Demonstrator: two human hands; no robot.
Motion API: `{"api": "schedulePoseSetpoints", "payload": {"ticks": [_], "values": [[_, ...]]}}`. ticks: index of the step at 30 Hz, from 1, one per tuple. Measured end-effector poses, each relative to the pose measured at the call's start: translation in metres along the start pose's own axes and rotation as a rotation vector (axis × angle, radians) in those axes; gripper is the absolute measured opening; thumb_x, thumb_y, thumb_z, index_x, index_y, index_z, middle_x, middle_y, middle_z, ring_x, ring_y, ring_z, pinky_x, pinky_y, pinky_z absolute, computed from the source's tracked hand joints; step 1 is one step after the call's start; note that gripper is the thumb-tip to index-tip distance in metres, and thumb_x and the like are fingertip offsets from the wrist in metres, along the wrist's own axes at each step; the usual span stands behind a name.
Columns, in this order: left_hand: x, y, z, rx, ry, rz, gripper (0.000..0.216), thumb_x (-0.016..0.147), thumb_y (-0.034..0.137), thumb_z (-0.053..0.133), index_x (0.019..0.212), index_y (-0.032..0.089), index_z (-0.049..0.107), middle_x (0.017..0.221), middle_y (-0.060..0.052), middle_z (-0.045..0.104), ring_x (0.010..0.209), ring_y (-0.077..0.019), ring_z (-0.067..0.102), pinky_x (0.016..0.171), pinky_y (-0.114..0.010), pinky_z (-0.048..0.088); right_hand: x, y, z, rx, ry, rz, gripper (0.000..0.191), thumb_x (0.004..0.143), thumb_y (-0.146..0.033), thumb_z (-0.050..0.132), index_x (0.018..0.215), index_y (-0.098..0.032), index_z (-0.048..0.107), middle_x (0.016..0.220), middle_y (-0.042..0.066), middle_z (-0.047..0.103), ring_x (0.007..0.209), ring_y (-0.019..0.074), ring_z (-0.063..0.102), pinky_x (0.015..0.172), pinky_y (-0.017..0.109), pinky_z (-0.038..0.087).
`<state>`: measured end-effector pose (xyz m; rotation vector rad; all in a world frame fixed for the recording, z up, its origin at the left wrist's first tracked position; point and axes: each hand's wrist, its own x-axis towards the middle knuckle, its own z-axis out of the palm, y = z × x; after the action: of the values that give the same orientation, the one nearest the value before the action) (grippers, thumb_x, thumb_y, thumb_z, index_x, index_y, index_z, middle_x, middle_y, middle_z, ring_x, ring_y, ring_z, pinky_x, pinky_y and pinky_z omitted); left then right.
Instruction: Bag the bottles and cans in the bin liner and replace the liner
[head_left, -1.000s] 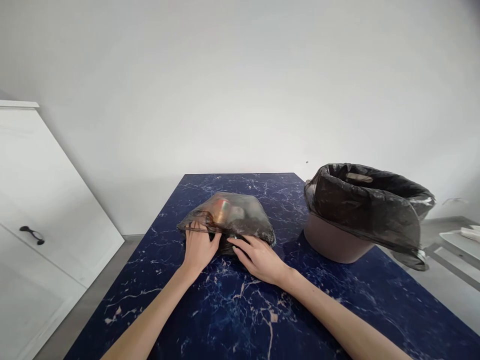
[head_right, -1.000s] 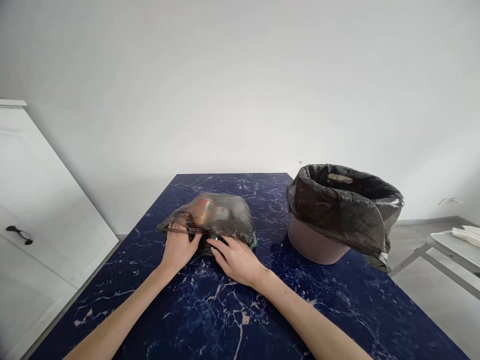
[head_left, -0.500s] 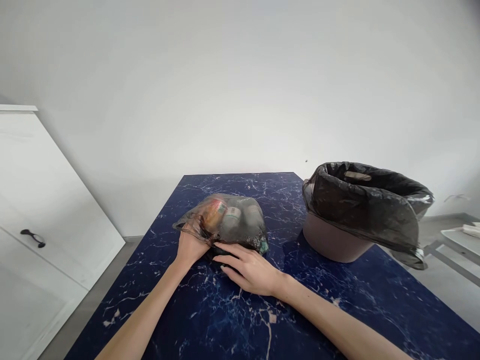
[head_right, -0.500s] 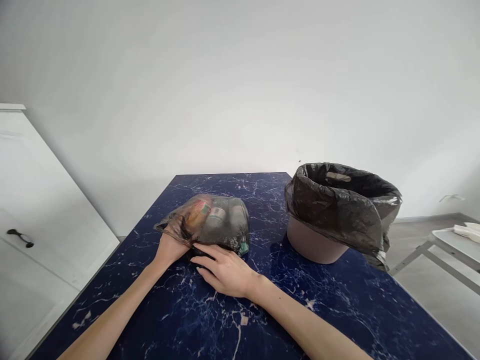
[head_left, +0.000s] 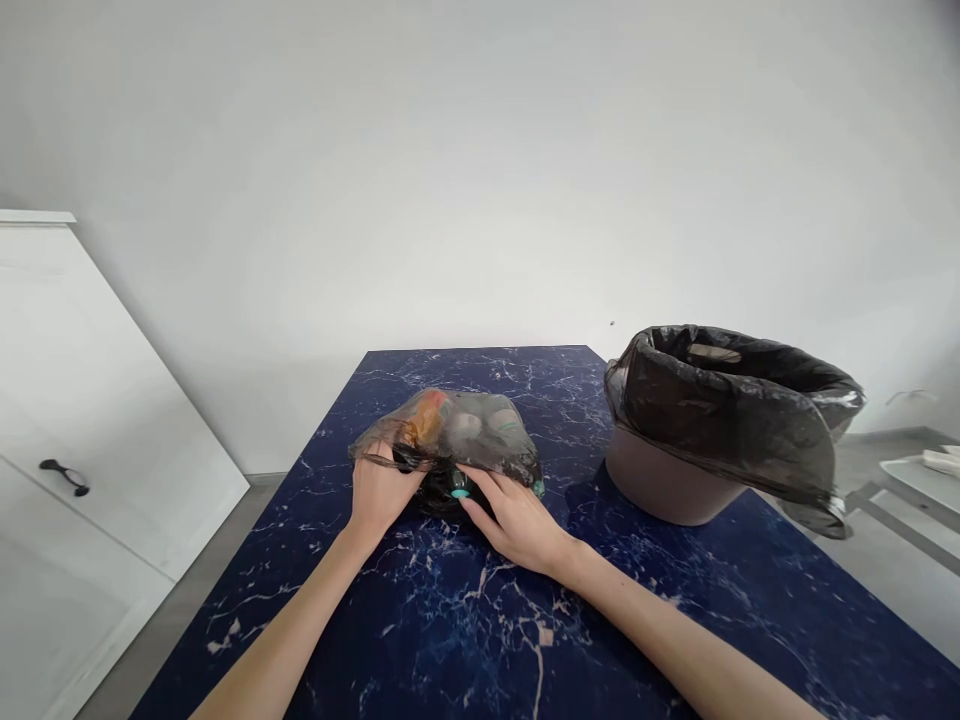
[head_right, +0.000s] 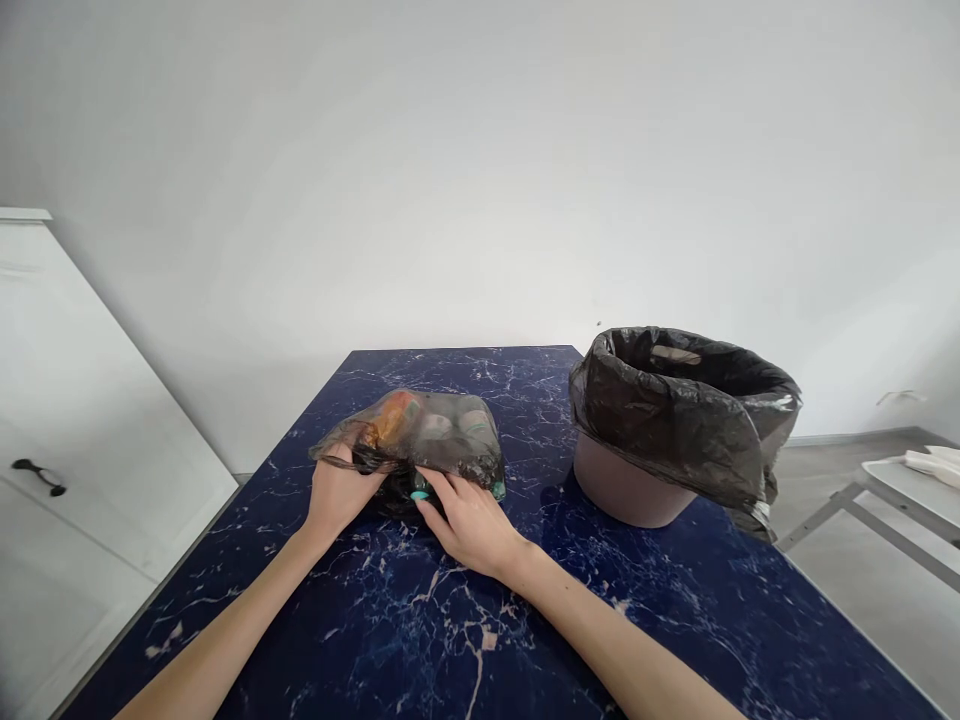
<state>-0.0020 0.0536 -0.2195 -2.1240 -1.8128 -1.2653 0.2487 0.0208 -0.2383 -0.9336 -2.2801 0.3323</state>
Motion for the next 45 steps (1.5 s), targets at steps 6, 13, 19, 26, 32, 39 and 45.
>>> {"api": "schedulePoseSetpoints", "payload": {"ticks": [6,13,19,26,32,39,45], "values": [[-0.005,0.016,-0.006,-0.014,0.092,0.032,0.059,0.086,0.061,0.077,0.125,0.018,0.068,0.115,-0.017,0.079,0.111,-0.0397,0.076,0.091,-0.05,0.065,0.001,0.008,0.002,0.059,0.176,0.092,0.053,0.113,-0.045,0.041,0.162,-0.024,0.04,0.157,0.015,0.057,0.145,0.0336,0.057,0.118,0.055,0.051],[-0.008,0.036,-0.02,-0.271,0.137,0.072,0.043,0.09,0.053,0.071,0.113,0.017,0.071,0.103,-0.01,0.08,0.095,-0.0295,0.077,0.088,-0.04,0.063,0.005,0.016,0.0,0.184,0.333,0.194,0.055,0.113,-0.045,0.037,0.162,-0.02,0.038,0.158,0.019,0.054,0.146,0.0323,0.054,0.122,0.056,0.046],[0.007,0.019,-0.025,-0.865,0.159,-0.369,0.061,0.087,0.078,0.05,0.098,0.02,0.068,0.091,-0.007,0.074,0.086,-0.0305,0.075,0.084,-0.046,0.062,0.006,0.019,0.0,0.173,0.317,0.245,0.054,0.112,-0.045,0.038,0.16,-0.02,0.042,0.135,0.018,0.068,0.125,0.0322,0.068,0.112,0.056,0.053],[0.024,-0.008,-0.059,-1.382,0.031,-0.531,0.07,0.088,0.09,0.039,0.085,0.024,0.064,0.078,-0.005,0.064,0.068,-0.0221,0.066,0.085,-0.048,0.066,0.006,0.022,0.0,0.122,0.331,0.274,0.051,0.111,-0.047,0.039,0.153,-0.02,0.047,0.121,0.017,0.07,0.125,0.0353,0.066,0.11,0.058,0.053],[0.032,-0.049,-0.066,-1.38,0.475,-0.624,0.057,0.085,0.077,0.065,0.105,0.023,0.067,0.098,-0.008,0.072,0.101,-0.0269,0.073,0.094,-0.045,0.066,0.005,0.026,0.002,0.146,0.292,0.296,0.056,0.111,-0.05,0.038,0.158,-0.019,0.041,0.132,0.019,0.065,0.127,0.035,0.065,0.111,0.058,0.053],[0.033,-0.077,-0.044,-0.733,0.725,-0.69,0.061,0.067,0.061,0.09,0.108,0.023,0.065,0.111,-0.005,0.071,0.109,-0.0262,0.071,0.099,-0.044,0.061,0.005,0.029,0.006,0.123,0.301,0.257,0.054,0.111,-0.045,0.04,0.159,-0.021,0.042,0.137,0.019,0.063,0.128,0.0342,0.064,0.113,0.059,0.052],[0.028,-0.077,-0.04,-0.501,0.67,-0.662,0.075,0.062,0.058,0.096,0.12,0.022,0.065,0.122,-0.006,0.07,0.119,-0.0287,0.068,0.11,-0.048,0.054,0.005,0.027,0.005,0.104,0.279,0.204,0.046,0.111,-0.039,0.043,0.153,-0.024,0.051,0.15,0.017,0.059,0.142,0.0331,0.057,0.117,0.054,0.051]]}}
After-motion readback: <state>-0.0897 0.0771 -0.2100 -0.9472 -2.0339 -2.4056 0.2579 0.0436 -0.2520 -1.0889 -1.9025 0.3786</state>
